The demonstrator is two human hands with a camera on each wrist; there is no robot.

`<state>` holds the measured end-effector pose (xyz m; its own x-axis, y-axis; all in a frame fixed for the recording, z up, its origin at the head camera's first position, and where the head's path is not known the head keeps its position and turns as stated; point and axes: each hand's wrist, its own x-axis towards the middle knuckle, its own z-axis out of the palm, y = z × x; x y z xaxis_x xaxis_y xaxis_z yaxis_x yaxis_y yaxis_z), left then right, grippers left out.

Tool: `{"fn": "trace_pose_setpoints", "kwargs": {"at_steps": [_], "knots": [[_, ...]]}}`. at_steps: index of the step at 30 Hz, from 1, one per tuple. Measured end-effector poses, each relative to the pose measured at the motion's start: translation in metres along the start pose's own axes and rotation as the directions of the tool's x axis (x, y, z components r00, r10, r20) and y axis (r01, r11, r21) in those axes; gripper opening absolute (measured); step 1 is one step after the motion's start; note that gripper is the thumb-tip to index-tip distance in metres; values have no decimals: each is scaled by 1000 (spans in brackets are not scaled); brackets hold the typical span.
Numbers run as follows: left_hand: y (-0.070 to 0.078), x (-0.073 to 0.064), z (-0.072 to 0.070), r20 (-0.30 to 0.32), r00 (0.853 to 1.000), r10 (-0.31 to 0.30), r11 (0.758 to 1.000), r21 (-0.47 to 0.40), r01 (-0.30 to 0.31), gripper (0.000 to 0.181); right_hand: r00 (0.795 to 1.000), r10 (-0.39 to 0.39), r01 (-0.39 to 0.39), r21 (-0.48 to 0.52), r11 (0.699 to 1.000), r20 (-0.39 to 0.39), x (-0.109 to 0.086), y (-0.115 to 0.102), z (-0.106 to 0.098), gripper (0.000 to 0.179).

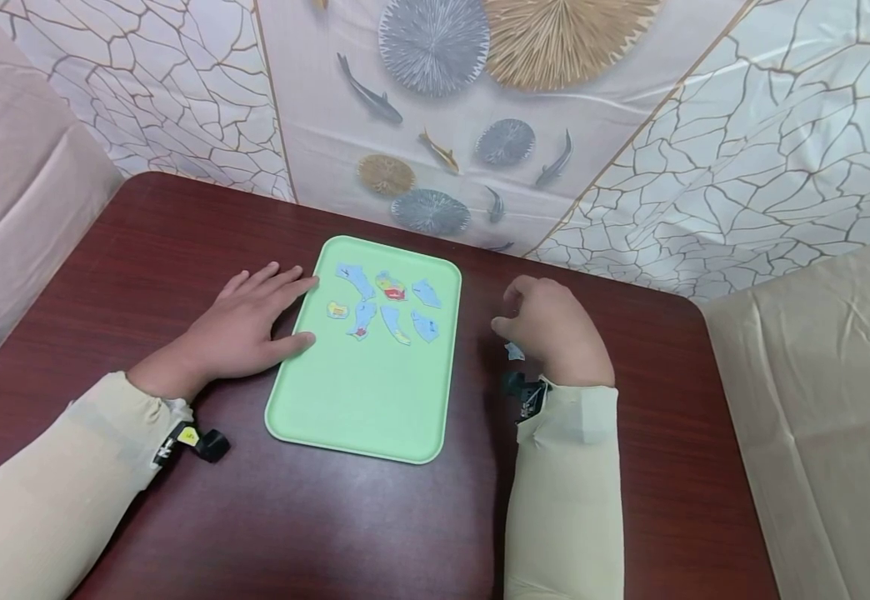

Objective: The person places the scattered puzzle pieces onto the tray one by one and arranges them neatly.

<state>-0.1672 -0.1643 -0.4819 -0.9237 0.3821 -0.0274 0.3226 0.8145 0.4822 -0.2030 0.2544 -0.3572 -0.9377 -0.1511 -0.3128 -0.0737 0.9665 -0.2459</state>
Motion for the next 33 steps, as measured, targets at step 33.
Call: {"fn": "trace_pose_setpoints", "kwargs": {"at_steps": [33], "knots": [[-1,0,1,-4,1000,7,1000,-1,-7,84,974,113,-116,3,993,197,14,23,18,31]]}}
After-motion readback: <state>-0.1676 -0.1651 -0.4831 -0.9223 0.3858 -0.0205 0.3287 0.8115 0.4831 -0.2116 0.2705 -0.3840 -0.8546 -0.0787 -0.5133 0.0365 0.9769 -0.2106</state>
